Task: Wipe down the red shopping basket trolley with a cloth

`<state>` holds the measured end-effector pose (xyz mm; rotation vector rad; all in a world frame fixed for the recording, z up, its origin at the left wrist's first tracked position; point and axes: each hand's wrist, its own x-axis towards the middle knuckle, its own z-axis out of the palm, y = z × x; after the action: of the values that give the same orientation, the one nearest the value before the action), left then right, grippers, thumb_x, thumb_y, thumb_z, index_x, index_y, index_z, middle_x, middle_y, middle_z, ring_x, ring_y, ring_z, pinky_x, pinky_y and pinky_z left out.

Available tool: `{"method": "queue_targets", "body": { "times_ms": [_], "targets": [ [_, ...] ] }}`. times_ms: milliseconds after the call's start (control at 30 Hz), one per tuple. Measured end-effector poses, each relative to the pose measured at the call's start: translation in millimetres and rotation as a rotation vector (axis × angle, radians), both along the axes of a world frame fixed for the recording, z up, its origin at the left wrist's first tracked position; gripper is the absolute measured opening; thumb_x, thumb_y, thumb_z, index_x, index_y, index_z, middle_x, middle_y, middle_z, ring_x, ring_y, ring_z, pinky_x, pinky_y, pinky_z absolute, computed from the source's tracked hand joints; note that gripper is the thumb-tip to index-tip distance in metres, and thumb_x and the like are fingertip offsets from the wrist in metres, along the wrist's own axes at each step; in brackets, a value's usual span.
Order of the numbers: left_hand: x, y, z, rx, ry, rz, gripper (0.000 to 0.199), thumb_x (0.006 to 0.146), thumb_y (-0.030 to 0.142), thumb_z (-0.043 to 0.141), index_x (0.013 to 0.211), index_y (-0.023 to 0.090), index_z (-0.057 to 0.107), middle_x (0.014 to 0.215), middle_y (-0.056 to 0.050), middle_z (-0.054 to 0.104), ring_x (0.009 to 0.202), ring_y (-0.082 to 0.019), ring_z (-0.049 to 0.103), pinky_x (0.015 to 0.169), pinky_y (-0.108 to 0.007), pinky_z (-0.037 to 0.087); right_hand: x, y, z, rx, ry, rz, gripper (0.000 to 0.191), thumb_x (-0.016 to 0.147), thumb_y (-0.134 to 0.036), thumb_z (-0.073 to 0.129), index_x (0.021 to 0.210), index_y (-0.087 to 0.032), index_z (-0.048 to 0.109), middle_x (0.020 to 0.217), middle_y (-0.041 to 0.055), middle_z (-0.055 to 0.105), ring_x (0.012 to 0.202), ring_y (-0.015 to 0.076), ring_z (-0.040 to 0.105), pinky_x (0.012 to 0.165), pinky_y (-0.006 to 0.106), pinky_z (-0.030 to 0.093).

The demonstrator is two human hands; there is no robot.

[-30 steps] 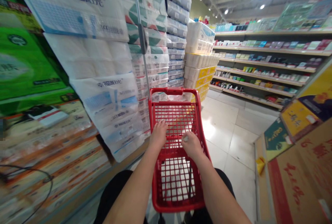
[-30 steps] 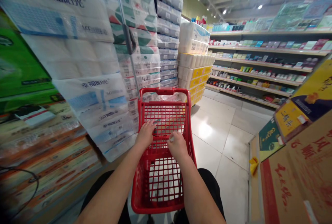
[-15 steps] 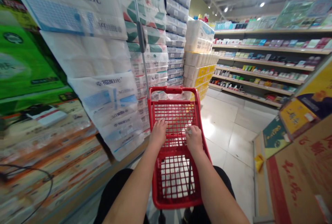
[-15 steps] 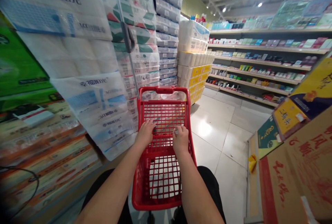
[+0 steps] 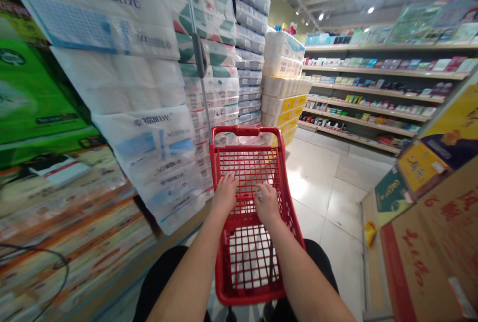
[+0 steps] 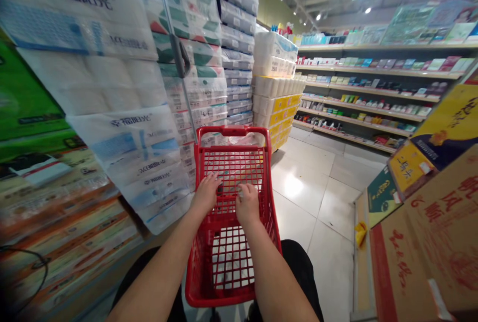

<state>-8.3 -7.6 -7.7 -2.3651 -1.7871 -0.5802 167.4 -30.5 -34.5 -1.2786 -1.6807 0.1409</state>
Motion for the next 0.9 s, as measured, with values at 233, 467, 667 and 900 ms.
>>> {"method": "queue_targets", "body": {
  "times_ms": [233,467,667,900],
  "targets": [
    [-1,-2,1.0,-0.012,-0.001,-0.009,0.057,0.076,-0.004,0.043,0.13,0.013,0.055,0.148,-0.013,0.041,0.14,-0.025,0.032,0.116,-0.045,0.028,-6,-2,0.6,0.018,0.054,-0.137,0.032,0.08,-0.01,0.05,0.108,-0.017,0.064,0.109,0.0117,0.06,0.102,0.0245,0.051,0.092,0.042,0.045],
    [-1,-7,3.7,0.0,0.003,-0.002,0.055,0.078,-0.002,0.042,0.128,0.015,0.056,0.148,-0.011,0.043,0.14,-0.023,0.033,0.116,-0.044,0.029,-6,-4,1.2,-0.015,0.039,0.009,0.038,0.077,-0.008,0.049,0.112,-0.018,0.063,0.113,0.0113,0.059,0.106,0.0239,0.052,0.095,0.041,0.044],
    [0,-10,5.5,-0.012,-0.012,0.015,0.056,0.077,-0.003,0.042,0.128,0.015,0.056,0.147,-0.011,0.043,0.14,-0.023,0.033,0.116,-0.044,0.029,-6,-6,0.8,-0.029,0.047,0.036,0.04,0.078,-0.008,0.049,0.113,-0.019,0.063,0.113,0.0104,0.059,0.105,0.0232,0.053,0.096,0.04,0.045],
    [0,-11,5.1,-0.015,0.003,0.012,0.057,0.076,-0.003,0.045,0.129,0.015,0.055,0.148,-0.011,0.042,0.141,-0.024,0.032,0.116,-0.045,0.028,-5,-3,-1.0,-0.01,0.125,-0.128,0.043,0.08,-0.013,0.047,0.123,-0.017,0.057,0.119,0.0139,0.057,0.112,0.0256,0.051,0.099,0.046,0.043]
  ]
}}
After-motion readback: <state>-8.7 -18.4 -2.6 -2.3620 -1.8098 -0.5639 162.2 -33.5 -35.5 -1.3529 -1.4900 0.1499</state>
